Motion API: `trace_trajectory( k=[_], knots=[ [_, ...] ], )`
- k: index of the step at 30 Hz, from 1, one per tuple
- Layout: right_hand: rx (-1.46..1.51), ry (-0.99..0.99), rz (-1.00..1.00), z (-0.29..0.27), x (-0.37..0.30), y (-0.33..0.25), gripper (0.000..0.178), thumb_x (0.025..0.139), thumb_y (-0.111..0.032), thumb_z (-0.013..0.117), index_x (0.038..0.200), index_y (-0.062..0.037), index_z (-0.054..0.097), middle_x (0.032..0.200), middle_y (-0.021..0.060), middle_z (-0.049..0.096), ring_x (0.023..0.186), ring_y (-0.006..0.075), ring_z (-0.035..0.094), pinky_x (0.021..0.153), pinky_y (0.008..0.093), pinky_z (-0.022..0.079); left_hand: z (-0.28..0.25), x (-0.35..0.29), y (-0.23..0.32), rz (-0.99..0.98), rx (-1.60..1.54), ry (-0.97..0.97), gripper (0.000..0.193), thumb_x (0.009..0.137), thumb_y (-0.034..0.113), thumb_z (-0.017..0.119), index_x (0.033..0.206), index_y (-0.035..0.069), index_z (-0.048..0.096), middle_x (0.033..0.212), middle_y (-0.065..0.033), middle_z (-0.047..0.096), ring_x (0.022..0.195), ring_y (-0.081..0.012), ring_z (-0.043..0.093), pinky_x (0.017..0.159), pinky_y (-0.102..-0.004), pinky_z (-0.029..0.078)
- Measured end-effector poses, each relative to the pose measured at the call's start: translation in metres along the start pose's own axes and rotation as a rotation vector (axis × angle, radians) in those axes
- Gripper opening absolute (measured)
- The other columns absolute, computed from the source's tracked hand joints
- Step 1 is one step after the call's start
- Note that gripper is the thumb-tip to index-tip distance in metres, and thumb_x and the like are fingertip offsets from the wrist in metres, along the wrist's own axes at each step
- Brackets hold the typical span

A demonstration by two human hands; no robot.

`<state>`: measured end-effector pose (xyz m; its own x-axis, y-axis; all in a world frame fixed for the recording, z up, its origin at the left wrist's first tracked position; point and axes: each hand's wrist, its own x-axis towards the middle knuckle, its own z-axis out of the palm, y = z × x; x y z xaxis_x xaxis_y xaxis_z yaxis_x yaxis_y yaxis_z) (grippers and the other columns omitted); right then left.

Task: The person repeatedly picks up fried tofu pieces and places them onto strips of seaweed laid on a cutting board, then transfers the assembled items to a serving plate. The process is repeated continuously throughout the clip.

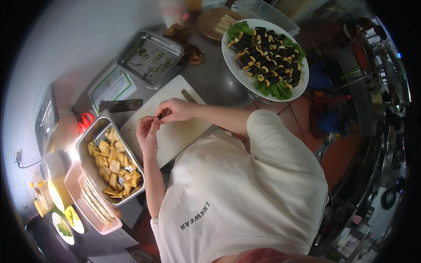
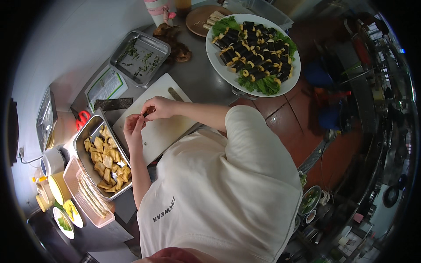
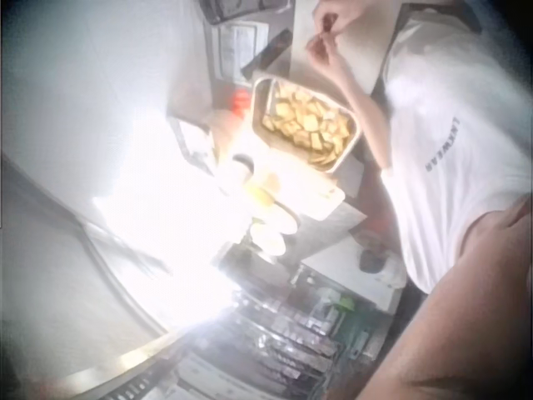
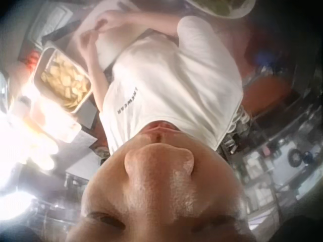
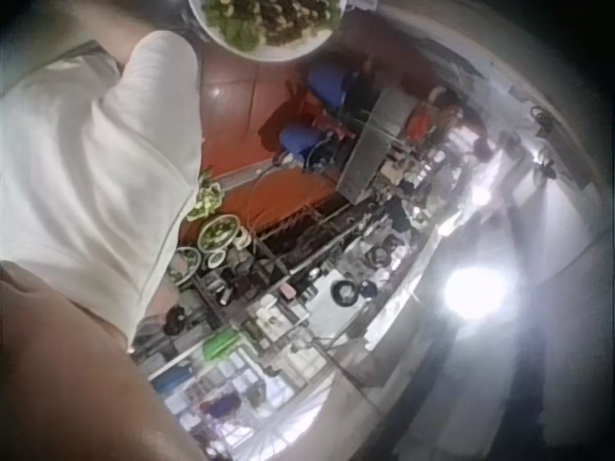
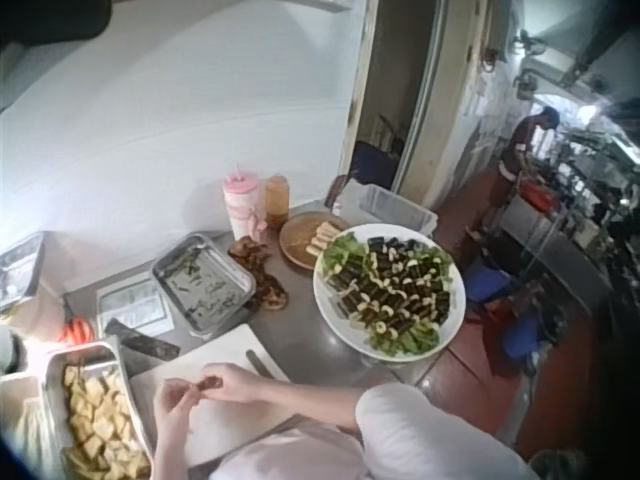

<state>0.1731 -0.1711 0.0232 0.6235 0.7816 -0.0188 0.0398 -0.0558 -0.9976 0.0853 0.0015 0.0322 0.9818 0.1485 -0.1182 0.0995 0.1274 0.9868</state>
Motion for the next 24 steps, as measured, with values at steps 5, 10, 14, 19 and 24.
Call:
trace_trajectory(
  k=[5, 10, 14, 19, 24],
  knots=[
    [-0.216, 0.097, -0.011, -0.036, -0.039, -0.052, 0.020, 0.079, -0.008, 0.072, 0.098, -0.0037, 0.067, 0.088, 0.0033, 0.067, 0.078, 0.0087, 0.061, 0.072, 0.0252, 0.050, 0.026, -0.008, 0.000, 0.216, 0.228, 0.014, 0.039, 0.089, 0.009, 0.067, 0.123, 0.001, 0.048, 0.092, -0.0038, 0.059, 0.081, -0.0101, 0.055, 0.076, -0.0243, 0.046],
    [-0.476, 0.592, 0.080, -0.175, -0.078, -0.100, 0.026, 0.079, -0.016, 0.075, 0.103, -0.0080, 0.067, 0.093, 0.0039, 0.069, 0.088, 0.0099, 0.063, 0.079, 0.0263, 0.050, 0.015, -0.024, -0.010, 0.282, 0.283, 0.176, 0.039, 0.088, 0.010, 0.067, 0.122, 0.002, 0.050, 0.099, -0.0050, 0.055, 0.087, -0.0116, 0.052, 0.076, -0.0261, 0.046],
    [-0.946, 0.955, 0.268, -0.320, -0.125, -0.049, 0.043, 0.080, -0.039, 0.073, 0.108, -0.0079, 0.066, 0.107, 0.0095, 0.069, 0.102, 0.0228, 0.064, 0.086, 0.0353, 0.051, 0.002, -0.037, -0.007, 0.327, 0.512, 0.327, 0.031, 0.086, 0.009, 0.068, 0.113, 0.001, 0.056, 0.099, -0.0078, 0.054, 0.084, -0.0155, 0.052, 0.074, -0.0283, 0.046],
    [-1.516, 0.932, 0.514, -0.328, -0.143, -0.020, 0.031, 0.087, -0.050, 0.058, 0.101, -0.0246, 0.069, 0.100, 0.0094, 0.065, 0.102, 0.0319, 0.059, 0.089, 0.0399, 0.046, -0.016, -0.052, -0.012, 0.368, 0.738, 0.381, 0.032, 0.081, 0.003, 0.064, 0.112, 0.001, 0.057, 0.103, -0.0136, 0.056, 0.089, -0.0258, 0.055, 0.080, -0.0341, 0.047],
    [-1.548, 0.980, 0.558, -0.291, -0.110, -0.056, 0.035, 0.091, -0.047, 0.055, 0.116, -0.0243, 0.065, 0.125, 0.0070, 0.054, 0.122, 0.0302, 0.043, 0.101, 0.0543, 0.033, -0.024, -0.074, -0.020, 0.406, 1.138, 0.313, 0.031, 0.076, -0.001, 0.061, 0.107, 0.002, 0.061, 0.107, -0.0134, 0.059, 0.097, -0.0309, 0.057, 0.086, -0.0380, 0.049]
  ],
)
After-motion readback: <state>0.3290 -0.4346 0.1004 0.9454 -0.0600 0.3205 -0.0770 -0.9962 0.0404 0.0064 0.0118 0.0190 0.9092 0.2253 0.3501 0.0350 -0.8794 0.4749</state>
